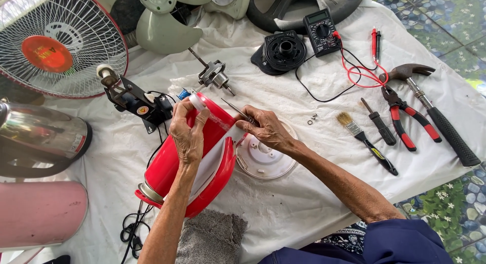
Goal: The person wraps white tape around the heating element housing of a red electric kettle by hand and using a screwdriver.
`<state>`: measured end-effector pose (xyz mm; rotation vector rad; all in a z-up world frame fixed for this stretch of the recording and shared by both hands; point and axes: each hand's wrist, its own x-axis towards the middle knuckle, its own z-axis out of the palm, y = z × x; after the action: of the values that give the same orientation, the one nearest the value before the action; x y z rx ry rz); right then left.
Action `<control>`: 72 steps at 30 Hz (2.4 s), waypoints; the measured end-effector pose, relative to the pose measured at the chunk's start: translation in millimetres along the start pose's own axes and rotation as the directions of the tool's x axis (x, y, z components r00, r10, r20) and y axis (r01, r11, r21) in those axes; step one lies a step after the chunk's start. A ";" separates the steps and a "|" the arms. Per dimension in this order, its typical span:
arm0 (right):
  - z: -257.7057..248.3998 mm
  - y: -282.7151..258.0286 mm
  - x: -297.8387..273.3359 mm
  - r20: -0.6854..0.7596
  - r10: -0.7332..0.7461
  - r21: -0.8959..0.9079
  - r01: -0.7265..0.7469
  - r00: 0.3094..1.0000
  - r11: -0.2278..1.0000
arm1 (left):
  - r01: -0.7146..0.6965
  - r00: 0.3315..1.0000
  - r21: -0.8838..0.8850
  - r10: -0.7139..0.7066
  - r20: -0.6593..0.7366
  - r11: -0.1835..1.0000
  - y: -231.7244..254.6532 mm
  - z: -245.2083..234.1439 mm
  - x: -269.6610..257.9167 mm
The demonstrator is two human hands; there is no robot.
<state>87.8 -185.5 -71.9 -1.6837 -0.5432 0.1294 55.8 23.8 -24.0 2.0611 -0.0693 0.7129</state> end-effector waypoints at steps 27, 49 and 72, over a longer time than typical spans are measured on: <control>-22.4 -72.8 39.8 0.453 0.074 -0.067 -0.049 0.888 0.997 | -0.057 0.998 0.052 0.058 -0.016 0.997 -0.5 -1.2 4.9; -17.0 -94.8 34.4 0.386 0.184 -0.150 -0.135 0.904 0.979 | -0.070 0.996 0.012 0.070 -0.047 0.997 2.0 2.8 1.0; -32.5 -82.7 27.7 0.407 0.066 -0.006 -0.069 0.911 0.998 | -0.140 0.989 0.014 0.141 -0.041 0.990 4.1 5.6 -5.5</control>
<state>101.6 -195.9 19.5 -1.6740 -0.7933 0.5426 52.5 15.9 -26.1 2.0655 -0.1888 0.8440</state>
